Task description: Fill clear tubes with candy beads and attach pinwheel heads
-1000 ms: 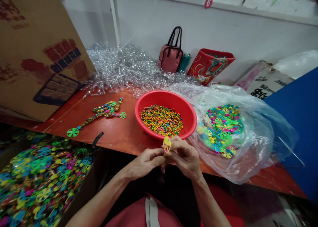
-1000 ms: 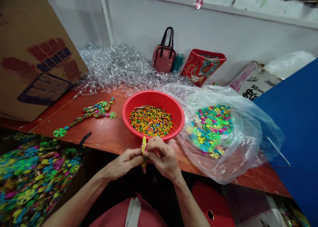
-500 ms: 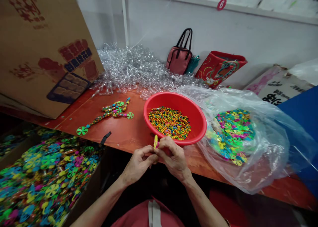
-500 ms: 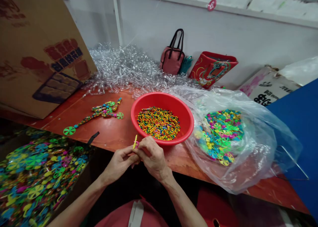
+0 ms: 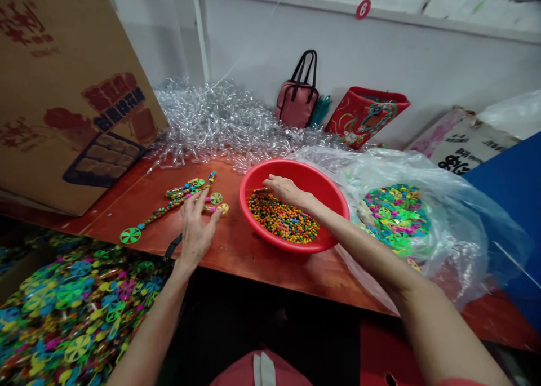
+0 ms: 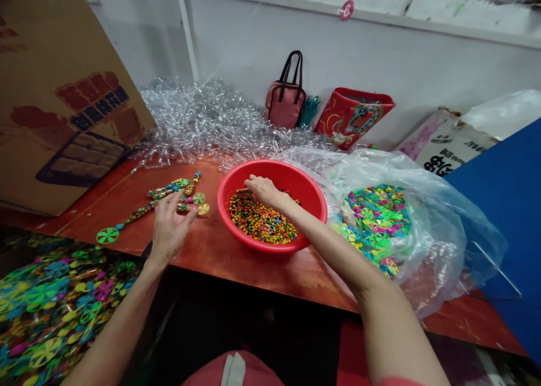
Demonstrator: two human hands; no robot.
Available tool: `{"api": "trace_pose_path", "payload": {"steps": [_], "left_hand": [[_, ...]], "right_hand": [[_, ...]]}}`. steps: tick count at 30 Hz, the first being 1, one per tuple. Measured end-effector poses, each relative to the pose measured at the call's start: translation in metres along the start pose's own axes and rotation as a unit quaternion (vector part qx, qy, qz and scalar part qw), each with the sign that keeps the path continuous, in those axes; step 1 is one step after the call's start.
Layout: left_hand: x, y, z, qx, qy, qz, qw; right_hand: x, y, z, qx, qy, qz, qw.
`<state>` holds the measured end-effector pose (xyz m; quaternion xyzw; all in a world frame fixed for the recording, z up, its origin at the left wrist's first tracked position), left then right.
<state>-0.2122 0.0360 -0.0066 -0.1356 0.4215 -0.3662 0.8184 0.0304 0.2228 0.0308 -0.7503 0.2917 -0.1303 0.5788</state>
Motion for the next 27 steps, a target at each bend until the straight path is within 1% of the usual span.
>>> {"api": "trace_pose_path", "payload": {"steps": [2, 3, 5, 8, 11, 13, 15, 17, 18, 19, 21, 23, 24, 25, 27], "left_hand": [[0.001, 0.008, 0.006, 0.023, 0.019, -0.014, 0.999], [0.002, 0.012, 0.009, 0.037, 0.025, -0.026, 0.999], [0.004, 0.02, 0.014, 0.062, 0.029, -0.049, 0.996], [0.002, 0.026, 0.02, 0.092, 0.018, -0.065, 0.993], [-0.001, 0.025, 0.028, 0.146, -0.009, -0.061, 0.987], [-0.003, 0.023, 0.038, 0.192, -0.018, -0.051, 0.98], [-0.005, 0.022, 0.055, 0.228, -0.012, -0.048, 0.972], [-0.005, 0.024, 0.075, 0.259, -0.001, -0.065, 0.964], [-0.006, 0.027, 0.086, 0.275, 0.004, -0.081, 0.958], [-0.006, 0.031, 0.097, 0.291, 0.008, -0.102, 0.951], [-0.006, 0.042, 0.118, 0.317, 0.016, -0.151, 0.936], [-0.005, 0.055, 0.138, 0.326, 0.025, -0.197, 0.924], [-0.005, 0.061, 0.146, 0.323, 0.031, -0.217, 0.921], [-0.004, 0.067, 0.154, 0.317, 0.038, -0.231, 0.919], [-0.001, 0.078, 0.165, 0.298, 0.053, -0.24, 0.922]], "right_hand": [[-0.014, 0.009, 0.016, -0.033, 0.048, -0.036, 0.998], [-0.019, 0.013, 0.021, -0.054, 0.06, -0.049, 0.996], [-0.023, 0.015, 0.027, -0.092, 0.053, -0.057, 0.993], [-0.017, 0.005, 0.034, -0.153, 0.031, -0.051, 0.986], [0.003, -0.015, 0.038, -0.213, 0.011, -0.04, 0.976], [0.022, -0.028, 0.037, -0.266, 0.002, -0.026, 0.964], [0.044, -0.035, 0.035, -0.36, 0.006, -0.005, 0.933], [0.066, -0.038, 0.032, -0.459, 0.022, 0.019, 0.888], [0.076, -0.038, 0.03, -0.496, 0.031, 0.03, 0.867], [0.084, -0.037, 0.028, -0.518, 0.038, 0.04, 0.854], [0.099, -0.035, 0.021, -0.545, 0.037, 0.062, 0.835], [0.11, -0.034, 0.01, -0.557, 0.015, 0.079, 0.827], [0.115, -0.033, 0.002, -0.552, 0.0, 0.087, 0.829], [0.12, -0.032, -0.007, -0.538, -0.014, 0.096, 0.838], [0.132, -0.029, -0.025, -0.487, -0.027, 0.121, 0.865]]}}
Point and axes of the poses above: each hand's wrist, its own x-axis away from the middle knuckle, its own y-axis out of the palm, z = x × y, the point moved 3 cm from there along -x, towards the middle knuckle, and after that the axes turned 7 degrees about -x, right-handed, at the moved point
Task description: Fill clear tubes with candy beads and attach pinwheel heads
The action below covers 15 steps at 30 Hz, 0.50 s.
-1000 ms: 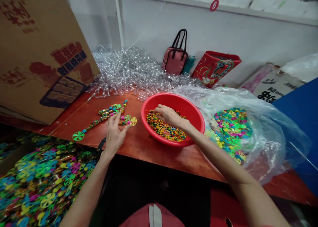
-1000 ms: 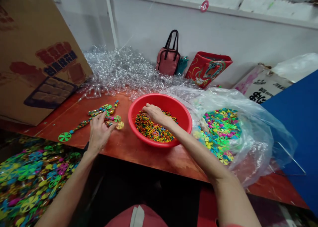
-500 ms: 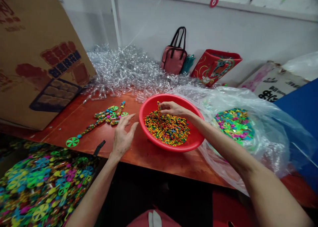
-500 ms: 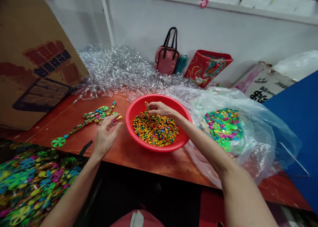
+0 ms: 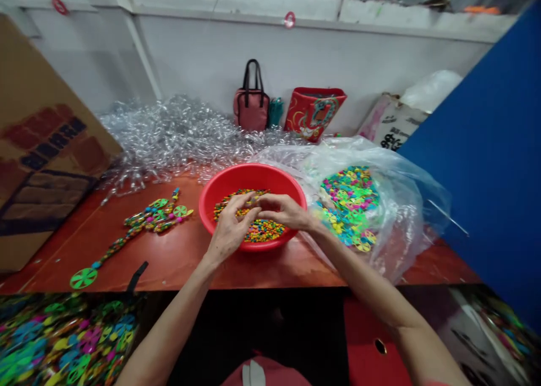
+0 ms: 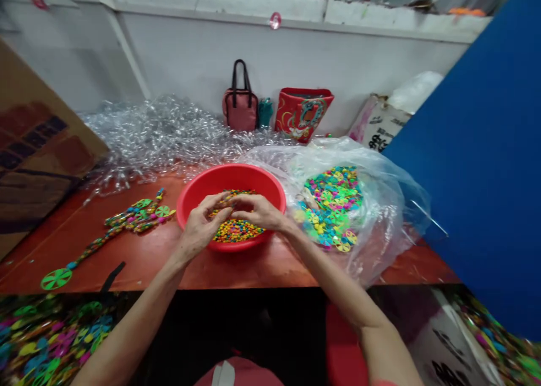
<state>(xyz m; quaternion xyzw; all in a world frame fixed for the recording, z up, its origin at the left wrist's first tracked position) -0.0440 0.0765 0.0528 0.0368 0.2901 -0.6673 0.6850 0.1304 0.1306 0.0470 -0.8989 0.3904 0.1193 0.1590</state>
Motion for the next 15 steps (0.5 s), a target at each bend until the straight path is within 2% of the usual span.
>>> {"api": "trace_pose_path", "payload": {"steps": [3, 5, 6, 8, 11, 13, 15], "left_hand": [[-0.001, 0.015, -0.001, 0.006, -0.005, -0.017, 1.0], [0.001, 0.018, -0.005, 0.025, -0.031, -0.027, 0.999], [0.003, 0.017, -0.006, 0.029, -0.044, -0.024, 0.998], [0.006, 0.012, -0.008, 0.024, -0.061, -0.005, 0.998], [0.009, 0.009, -0.009, 0.03, -0.079, 0.001, 0.996], [0.01, 0.013, -0.01, 0.039, -0.093, -0.004, 0.995], [0.01, 0.018, -0.009, 0.056, -0.103, -0.001, 0.993]], "right_hand": [[0.021, 0.007, -0.013, 0.107, -0.021, 0.026, 0.994], [0.038, -0.011, -0.019, 0.167, -0.031, 0.049, 0.984], [0.047, -0.028, -0.021, 0.196, -0.033, 0.069, 0.978], [0.067, -0.079, -0.021, 0.259, -0.026, 0.141, 0.955], [0.098, -0.163, -0.007, 0.398, 0.041, 0.239, 0.885], [0.115, -0.205, 0.012, 0.461, 0.13, 0.241, 0.844], [0.129, -0.23, 0.033, 0.488, 0.203, 0.221, 0.82]]}}
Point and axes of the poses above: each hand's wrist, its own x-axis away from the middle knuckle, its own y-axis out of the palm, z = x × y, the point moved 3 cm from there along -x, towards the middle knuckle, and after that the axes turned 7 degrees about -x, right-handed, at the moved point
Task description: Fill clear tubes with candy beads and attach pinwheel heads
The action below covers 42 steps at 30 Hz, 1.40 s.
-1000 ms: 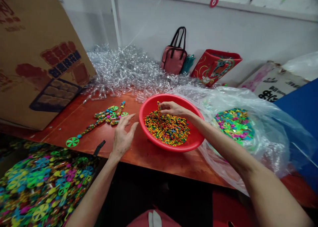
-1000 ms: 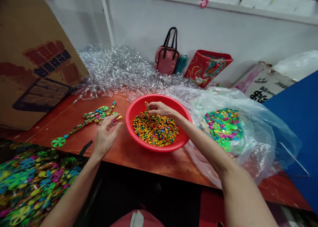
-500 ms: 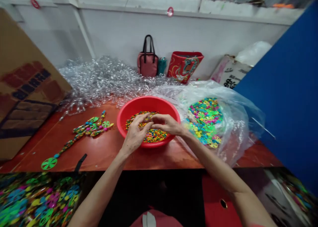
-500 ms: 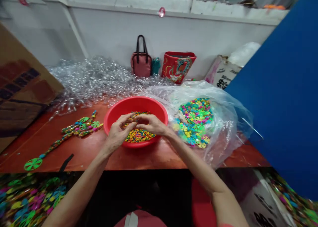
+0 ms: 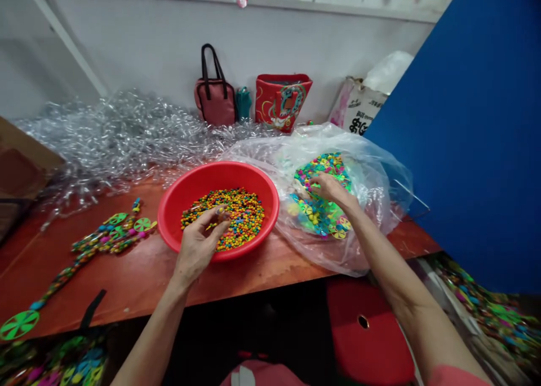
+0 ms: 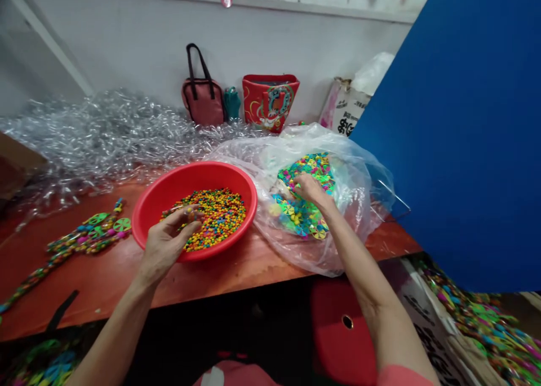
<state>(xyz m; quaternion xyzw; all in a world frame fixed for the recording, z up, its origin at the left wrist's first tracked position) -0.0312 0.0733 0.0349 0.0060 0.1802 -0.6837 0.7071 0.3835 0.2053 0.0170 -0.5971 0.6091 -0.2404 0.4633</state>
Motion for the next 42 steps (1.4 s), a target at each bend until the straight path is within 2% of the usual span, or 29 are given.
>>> {"api": "trace_pose_path", "payload": {"steps": [3, 5, 7, 9, 10, 13, 15, 17, 19, 22, 25, 29, 34, 38, 40, 42], "left_hand": [[0.0, 0.008, 0.002, 0.053, -0.004, -0.011, 0.999], [0.0, 0.013, 0.004, 0.083, -0.009, -0.032, 0.996], [0.001, 0.016, 0.006, 0.098, -0.015, -0.053, 0.994], [0.004, 0.018, 0.008, 0.112, -0.022, -0.077, 0.99], [0.005, 0.02, 0.009, 0.123, -0.027, -0.092, 0.988], [0.011, 0.025, 0.015, 0.165, -0.039, -0.148, 0.974], [0.015, 0.028, 0.021, 0.185, -0.043, -0.18, 0.965], [0.019, 0.029, 0.026, 0.19, -0.048, -0.202, 0.96], [0.022, 0.028, 0.029, 0.18, -0.053, -0.218, 0.958], [0.027, 0.022, 0.029, 0.16, -0.059, -0.235, 0.957], [0.031, 0.015, 0.026, 0.146, -0.067, -0.251, 0.954], [0.035, 0.009, 0.024, 0.145, -0.05, -0.27, 0.95], [0.04, 0.012, 0.019, 0.167, -0.049, -0.27, 0.947], [0.046, 0.011, 0.017, 0.222, -0.079, -0.27, 0.934], [0.049, 0.008, 0.018, 0.271, -0.091, -0.282, 0.916], [0.051, 0.005, 0.02, 0.316, -0.099, -0.284, 0.9]], "right_hand": [[0.0, 0.012, 0.028, 0.009, -0.006, -0.02, 1.0], [-0.001, 0.011, 0.029, -0.03, -0.083, 0.029, 0.996], [0.001, 0.0, 0.016, -0.087, -0.187, 0.095, 0.974], [0.007, -0.014, -0.013, -0.135, -0.252, 0.122, 0.95], [0.01, -0.021, -0.032, -0.15, -0.254, 0.11, 0.949], [0.024, -0.035, -0.108, -0.182, -0.273, 0.045, 0.944], [0.033, -0.037, -0.158, -0.2, -0.307, -0.03, 0.93], [0.04, -0.036, -0.197, -0.201, -0.343, -0.089, 0.913], [0.045, -0.034, -0.224, -0.183, -0.375, -0.129, 0.9], [0.049, -0.035, -0.248, -0.13, -0.418, -0.163, 0.884], [0.054, -0.038, -0.265, -0.062, -0.449, -0.189, 0.871], [0.063, -0.036, -0.276, -0.034, -0.441, -0.227, 0.868], [0.068, -0.021, -0.285, -0.089, -0.419, -0.24, 0.871], [0.062, -0.03, -0.296, -0.116, -0.397, -0.266, 0.871], [0.057, -0.04, -0.294, -0.171, -0.355, -0.264, 0.88], [0.051, -0.041, -0.284, -0.273, -0.286, -0.238, 0.887]]}}
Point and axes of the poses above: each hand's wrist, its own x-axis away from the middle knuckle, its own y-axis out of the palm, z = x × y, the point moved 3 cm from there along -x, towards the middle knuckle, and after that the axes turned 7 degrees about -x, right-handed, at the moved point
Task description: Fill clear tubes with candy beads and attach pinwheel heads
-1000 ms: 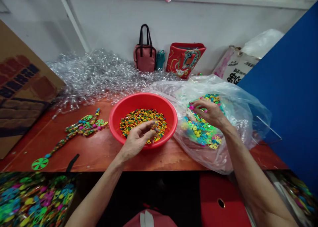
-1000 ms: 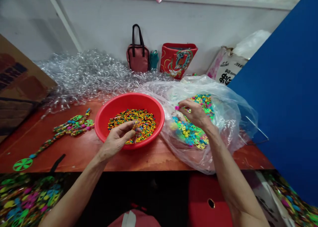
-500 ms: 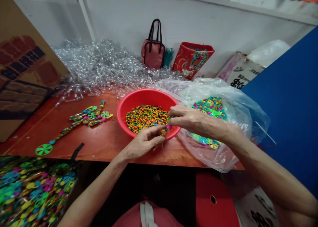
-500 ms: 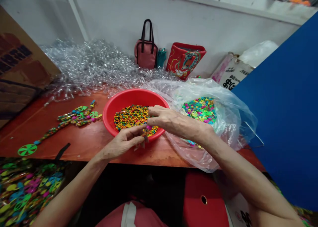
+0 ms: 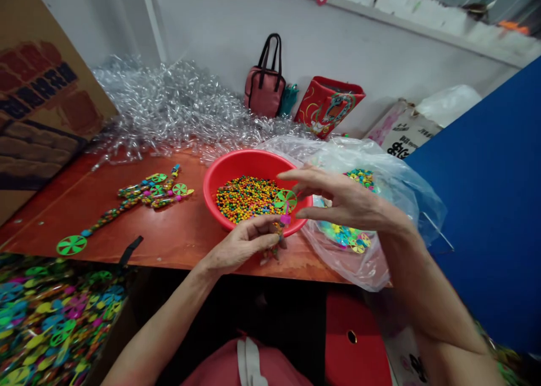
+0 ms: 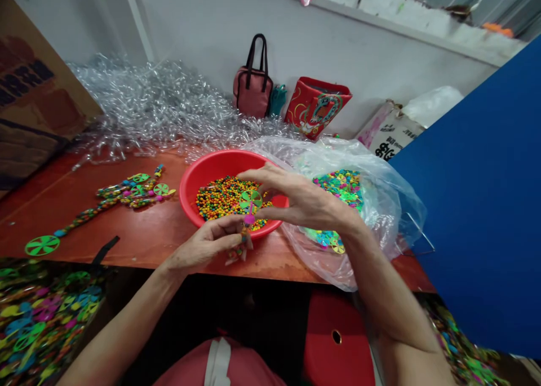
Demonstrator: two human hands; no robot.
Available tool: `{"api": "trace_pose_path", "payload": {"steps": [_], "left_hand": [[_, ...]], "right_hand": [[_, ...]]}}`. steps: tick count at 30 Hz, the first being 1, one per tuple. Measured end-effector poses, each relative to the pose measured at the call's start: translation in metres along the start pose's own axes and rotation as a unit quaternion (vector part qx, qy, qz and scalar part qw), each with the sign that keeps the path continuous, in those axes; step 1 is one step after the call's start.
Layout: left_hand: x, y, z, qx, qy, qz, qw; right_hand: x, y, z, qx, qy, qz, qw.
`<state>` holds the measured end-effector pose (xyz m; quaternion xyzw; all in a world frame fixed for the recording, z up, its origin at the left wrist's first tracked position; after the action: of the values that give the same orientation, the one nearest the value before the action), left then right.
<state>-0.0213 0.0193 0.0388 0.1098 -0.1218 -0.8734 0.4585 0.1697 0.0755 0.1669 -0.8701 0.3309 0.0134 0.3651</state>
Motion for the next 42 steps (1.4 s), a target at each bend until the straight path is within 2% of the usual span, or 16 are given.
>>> {"api": "trace_pose_path", "payload": {"steps": [3, 7, 10, 12, 15, 18, 20, 25, 27, 30, 32, 33, 34, 36, 39, 42], "left_hand": [[0.004, 0.0, 0.001, 0.042, 0.002, -0.008, 0.999], [0.007, 0.002, -0.003, 0.059, -0.019, -0.02, 0.998], [0.009, 0.003, -0.006, 0.052, -0.032, -0.034, 0.998], [0.009, 0.003, -0.008, 0.048, -0.033, -0.041, 0.997], [0.01, 0.001, -0.009, 0.048, -0.032, -0.039, 0.998], [0.009, -0.003, -0.009, 0.045, -0.018, -0.007, 0.999], [0.009, -0.006, -0.009, 0.025, -0.009, 0.023, 0.999], [0.01, -0.009, -0.007, -0.098, -0.01, 0.077, 0.992], [0.011, -0.007, -0.005, -0.17, 0.023, 0.109, 0.979], [0.014, -0.002, -0.001, -0.294, 0.096, 0.19, 0.932], [0.016, 0.0, 0.001, -0.342, 0.126, 0.241, 0.9], [0.016, 0.001, 0.001, -0.346, 0.13, 0.252, 0.894], [0.016, 0.002, 0.001, -0.336, 0.127, 0.249, 0.9], [0.015, 0.002, 0.0, -0.275, 0.095, 0.205, 0.935], [0.016, 0.003, 0.0, -0.131, 0.007, 0.11, 0.985], [0.019, 0.007, 0.001, -0.057, -0.046, 0.063, 0.995]], "right_hand": [[0.007, 0.011, 0.034, -0.153, 0.02, 0.079, 0.985], [0.005, 0.057, 0.082, -0.294, 0.006, 0.06, 0.954], [-0.001, 0.081, 0.097, -0.374, -0.017, 0.052, 0.926], [-0.004, 0.085, 0.098, -0.395, -0.034, 0.042, 0.917], [-0.005, 0.08, 0.092, -0.364, -0.034, 0.026, 0.93], [-0.001, 0.074, 0.085, -0.316, -0.014, 0.078, 0.946], [0.004, 0.074, 0.081, -0.302, -0.005, 0.127, 0.945], [0.014, 0.087, 0.081, -0.282, 0.032, 0.181, 0.941], [0.016, 0.092, 0.082, -0.273, 0.046, 0.196, 0.941], [0.019, 0.1, 0.079, -0.253, 0.05, 0.23, 0.938], [0.021, 0.106, 0.076, -0.246, 0.051, 0.269, 0.93], [0.022, 0.109, 0.076, -0.251, 0.052, 0.286, 0.923], [0.023, 0.111, 0.076, -0.263, 0.054, 0.297, 0.916], [0.025, 0.116, 0.079, -0.308, 0.055, 0.293, 0.904], [0.027, 0.117, 0.087, -0.381, 0.031, 0.235, 0.894], [0.027, 0.115, 0.093, -0.397, 0.0, 0.18, 0.9]]}}
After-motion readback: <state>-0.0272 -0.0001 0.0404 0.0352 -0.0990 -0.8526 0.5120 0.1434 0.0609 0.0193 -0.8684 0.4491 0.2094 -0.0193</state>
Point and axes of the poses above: each hand's wrist, its own x-axis away from the middle knuckle, its own y-axis out of the palm, z = x × y, the point moved 3 cm from there along -x, towards the middle knuckle, and after that the axes turned 7 degrees about -x, right-handed, at the moved point
